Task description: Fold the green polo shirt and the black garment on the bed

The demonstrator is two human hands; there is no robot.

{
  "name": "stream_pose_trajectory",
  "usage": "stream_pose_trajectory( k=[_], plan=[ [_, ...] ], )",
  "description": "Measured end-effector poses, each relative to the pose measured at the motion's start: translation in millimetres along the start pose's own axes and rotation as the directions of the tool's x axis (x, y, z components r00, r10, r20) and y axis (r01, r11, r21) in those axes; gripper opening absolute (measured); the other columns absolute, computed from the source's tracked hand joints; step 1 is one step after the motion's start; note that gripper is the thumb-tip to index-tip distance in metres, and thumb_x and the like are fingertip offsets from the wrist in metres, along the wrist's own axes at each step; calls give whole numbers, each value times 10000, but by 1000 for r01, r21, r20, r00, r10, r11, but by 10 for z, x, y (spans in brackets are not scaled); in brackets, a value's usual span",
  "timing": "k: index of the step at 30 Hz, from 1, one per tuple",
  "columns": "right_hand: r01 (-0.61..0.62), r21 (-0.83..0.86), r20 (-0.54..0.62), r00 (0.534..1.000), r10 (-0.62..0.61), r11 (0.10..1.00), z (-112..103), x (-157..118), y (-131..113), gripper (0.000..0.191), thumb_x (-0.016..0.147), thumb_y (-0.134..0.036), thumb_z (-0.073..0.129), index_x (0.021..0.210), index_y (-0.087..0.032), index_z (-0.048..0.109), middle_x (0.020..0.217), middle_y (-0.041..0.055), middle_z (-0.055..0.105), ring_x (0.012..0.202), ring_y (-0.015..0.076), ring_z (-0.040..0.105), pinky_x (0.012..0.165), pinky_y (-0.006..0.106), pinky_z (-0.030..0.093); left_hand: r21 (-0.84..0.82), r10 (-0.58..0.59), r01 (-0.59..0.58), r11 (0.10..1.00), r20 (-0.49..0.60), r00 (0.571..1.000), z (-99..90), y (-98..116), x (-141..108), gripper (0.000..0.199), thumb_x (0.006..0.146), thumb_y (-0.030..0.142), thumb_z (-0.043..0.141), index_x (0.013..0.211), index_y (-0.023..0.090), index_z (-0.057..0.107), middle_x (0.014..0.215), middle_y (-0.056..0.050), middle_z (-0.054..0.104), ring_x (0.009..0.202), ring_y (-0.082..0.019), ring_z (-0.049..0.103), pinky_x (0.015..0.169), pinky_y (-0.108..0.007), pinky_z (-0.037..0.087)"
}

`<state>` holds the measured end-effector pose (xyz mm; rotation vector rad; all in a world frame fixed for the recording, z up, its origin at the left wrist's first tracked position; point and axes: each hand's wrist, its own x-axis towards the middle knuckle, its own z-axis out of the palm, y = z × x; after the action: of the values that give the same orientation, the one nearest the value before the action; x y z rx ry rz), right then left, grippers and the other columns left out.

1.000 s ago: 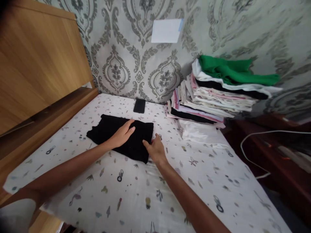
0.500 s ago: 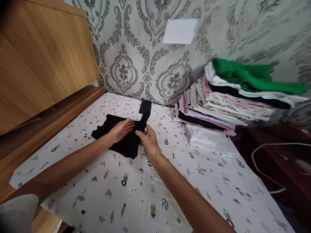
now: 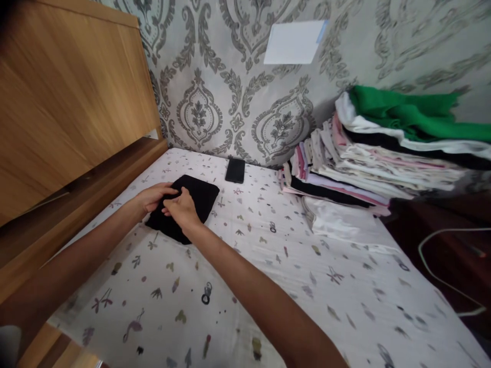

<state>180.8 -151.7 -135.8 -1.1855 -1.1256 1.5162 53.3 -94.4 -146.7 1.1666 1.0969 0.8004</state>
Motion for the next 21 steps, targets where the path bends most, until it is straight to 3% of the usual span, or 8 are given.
stream_pose_trajectory(
  k=[4,7,10,13,15,17,19,21],
  plan=[
    [268,-309,51,963,-266,912,-127,-157,34,506,883,-143,498,1389,-136,500,908,45,693,735,157,697,727,320,598,75,-21,25,997,-52,998,-119,-116,51,272,676,166,652,947,169,626,727,-13,699,673,-191,683,676,-329,571],
    [464,-675,173,856,-487,574,-278,-231,88,398,929,-189,476,1306,-171,604,1212,119,685,1120,244,646,982,432,517,179,-7,24,983,-94,996,-154,-132,40,361,715,186,619,1075,173,621,826,-32,725,764,-215,704,738,-358,576],
    [504,-815,384,840,-383,287,-343,-254,229,476,958,-293,526,1416,-162,530,1486,157,515,1424,302,404,1169,533,302,304,19,24,952,-138,990,-137,-64,-46,392,757,195,614,1149,171,611,942,-75,733,912,-269,703,822,-401,558],
    [516,-838,459,842,-283,176,-334,-258,374,491,998,-374,477,1459,-207,490,1553,136,437,1485,284,307,1202,547,210,579,220,-56,814,-217,951,-16,64,-150,494,828,205,586,1320,190,534,1233,-141,664,1209,-331,592,1017,-478,454],
    [519,-843,465,836,-292,144,-325,-257,419,473,1007,-392,456,1451,-235,500,1548,113,451,1480,270,315,1202,541,202,822,421,-189,538,-67,905,132,134,-153,493,914,248,499,1404,203,480,1392,-148,575,1338,-322,490,1117,-490,354],
    [522,-843,467,831,-302,129,-324,-257,423,459,1004,-404,458,1429,-243,524,1495,104,518,1440,260,381,1199,528,210,867,409,-410,283,278,869,297,152,-55,462,980,314,395,1423,221,488,1470,-111,530,1403,-273,433,1163,-442,302],
    [520,-846,468,829,-306,117,-329,-263,409,449,1006,-409,450,1417,-250,538,1437,100,575,1383,252,450,1192,516,225,763,237,-586,271,537,809,426,112,140,472,999,391,364,1430,253,495,1538,-59,473,1471,-221,344,1201,-396,239],
    [527,-844,477,822,-310,98,-334,-278,402,451,1012,-411,431,1424,-256,533,1442,102,567,1369,252,463,1190,511,229,728,116,-618,299,615,780,485,36,393,521,991,449,372,1473,265,446,1601,-40,370,1520,-195,229,1231,-406,138]
  ],
)
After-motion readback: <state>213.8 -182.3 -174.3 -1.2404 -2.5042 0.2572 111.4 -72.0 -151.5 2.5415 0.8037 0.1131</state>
